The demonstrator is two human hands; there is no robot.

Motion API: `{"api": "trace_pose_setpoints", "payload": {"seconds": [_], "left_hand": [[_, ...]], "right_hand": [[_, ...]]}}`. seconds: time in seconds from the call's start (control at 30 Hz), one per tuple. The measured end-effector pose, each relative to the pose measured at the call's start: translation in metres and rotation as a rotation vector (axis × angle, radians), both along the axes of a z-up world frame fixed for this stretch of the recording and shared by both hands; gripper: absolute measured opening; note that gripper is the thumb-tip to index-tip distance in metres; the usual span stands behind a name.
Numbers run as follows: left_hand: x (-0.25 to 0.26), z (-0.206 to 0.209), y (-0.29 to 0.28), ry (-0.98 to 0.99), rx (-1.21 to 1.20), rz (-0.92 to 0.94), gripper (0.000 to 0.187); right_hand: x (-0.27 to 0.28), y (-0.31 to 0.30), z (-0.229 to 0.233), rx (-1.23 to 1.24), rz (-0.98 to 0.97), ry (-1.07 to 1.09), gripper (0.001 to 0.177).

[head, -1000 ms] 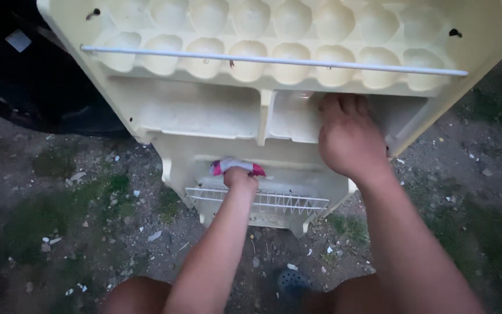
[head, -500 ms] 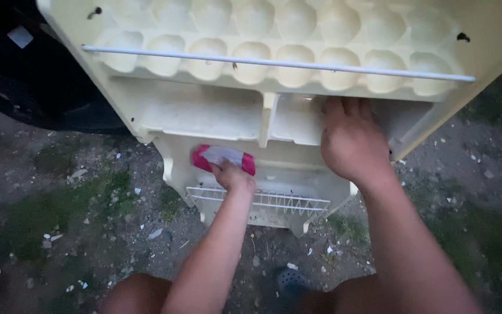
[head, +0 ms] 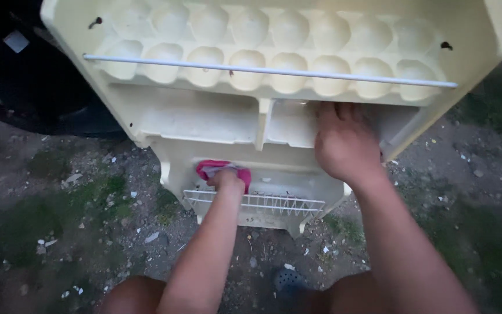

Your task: Wiping down the interior compartments and shelves of a detached refrigerator door with a cloth.

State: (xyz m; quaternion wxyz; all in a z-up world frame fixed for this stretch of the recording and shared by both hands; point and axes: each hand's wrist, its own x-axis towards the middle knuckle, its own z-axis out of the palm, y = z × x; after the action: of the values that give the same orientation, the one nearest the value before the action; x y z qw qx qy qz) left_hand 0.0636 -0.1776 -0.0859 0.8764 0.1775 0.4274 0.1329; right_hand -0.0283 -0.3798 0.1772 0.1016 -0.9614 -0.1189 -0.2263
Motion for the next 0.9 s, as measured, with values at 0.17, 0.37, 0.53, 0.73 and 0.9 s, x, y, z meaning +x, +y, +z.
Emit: {"api": "trace_pose_setpoints", "payload": {"seconds": [0.17,0.37,0.53,0.73,0.9], "left_hand": [[-0.002,-0.013,0.002,-0.118,-0.016,-0.036,0.050],[0.027,-0.066,0.014,-0.017,0.418,0.118,0.061],[0.056,-0.080,0.038,-0.179,0.030,-0.146,0.056],[0.023,-0.064,-0.052,-0.200,0.098,-0.414,0.033],[-0.019,-0.039,-0.095,-0.257,0.233,-0.509,0.035]], "right_hand": [[0.003,-0.002,-0.002,0.001,0.020,0.043,0.045],[0.000,-0.004,-0.008,-0.058,0.072,-0.093,0.052],[0.005,-0.002,-0.004,0.009,0.011,0.022,0.051],[-0.001,0.003,0.000,-0.046,0.029,-0.047,0.049],[0.004,-0.004,-0.009,-0.008,0.037,-0.085,0.044]]}}
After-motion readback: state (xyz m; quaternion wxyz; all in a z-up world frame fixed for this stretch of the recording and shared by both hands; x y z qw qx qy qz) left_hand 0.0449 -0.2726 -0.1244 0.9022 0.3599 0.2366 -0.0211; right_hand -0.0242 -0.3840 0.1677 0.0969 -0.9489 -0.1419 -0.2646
